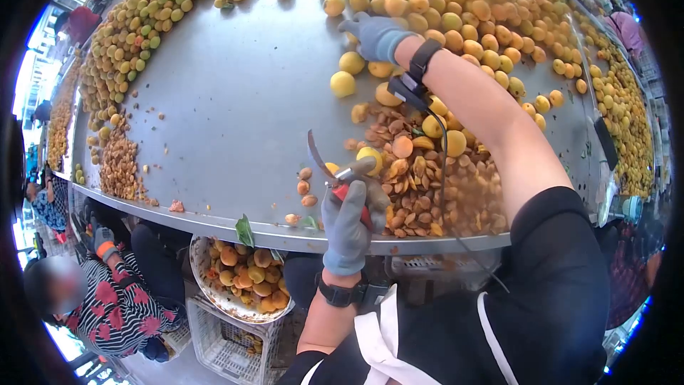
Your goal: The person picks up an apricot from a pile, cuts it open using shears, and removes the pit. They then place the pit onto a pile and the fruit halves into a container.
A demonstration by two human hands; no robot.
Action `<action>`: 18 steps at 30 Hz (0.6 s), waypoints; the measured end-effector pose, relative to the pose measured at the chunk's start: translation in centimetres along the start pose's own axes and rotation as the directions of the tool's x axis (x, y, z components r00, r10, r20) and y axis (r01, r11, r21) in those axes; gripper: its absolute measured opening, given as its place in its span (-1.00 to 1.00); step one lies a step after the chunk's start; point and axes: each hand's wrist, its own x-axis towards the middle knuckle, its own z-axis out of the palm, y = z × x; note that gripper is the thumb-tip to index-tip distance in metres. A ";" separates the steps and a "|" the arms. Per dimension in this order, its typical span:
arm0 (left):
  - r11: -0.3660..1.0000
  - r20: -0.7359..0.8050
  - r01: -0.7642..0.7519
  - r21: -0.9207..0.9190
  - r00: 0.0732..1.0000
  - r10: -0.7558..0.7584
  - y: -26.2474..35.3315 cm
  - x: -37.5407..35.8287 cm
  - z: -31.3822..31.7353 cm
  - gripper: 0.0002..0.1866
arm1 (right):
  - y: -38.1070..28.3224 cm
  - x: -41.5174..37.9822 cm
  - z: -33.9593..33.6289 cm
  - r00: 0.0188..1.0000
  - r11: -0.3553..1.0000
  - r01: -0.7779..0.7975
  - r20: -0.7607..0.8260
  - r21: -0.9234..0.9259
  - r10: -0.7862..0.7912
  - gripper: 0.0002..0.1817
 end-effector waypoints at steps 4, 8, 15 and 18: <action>0.998 0.048 0.024 0.052 0.999 -0.026 -0.6 -0.3 0.6 -0.65 | 1.2 -2.5 0.7 0.866 0.965 0.165 -0.497 0.204 -0.043 -0.31; 0.998 0.068 0.061 0.005 0.996 -0.061 -0.4 -0.4 1.4 -0.65 | 2.3 -7.6 -1.6 0.881 0.065 0.230 -0.236 0.971 0.409 -0.55; 0.998 0.157 -0.044 0.043 0.987 0.037 -0.6 -0.2 2.4 -0.65 | 2.0 -21.6 -3.1 0.989 -0.918 0.122 -0.120 0.378 0.083 -0.51; 0.996 0.178 -0.056 0.063 0.983 0.044 -0.7 -0.4 2.7 -0.64 | 1.5 -26.1 -2.6 0.977 -0.981 0.001 -0.207 0.193 -0.040 -0.47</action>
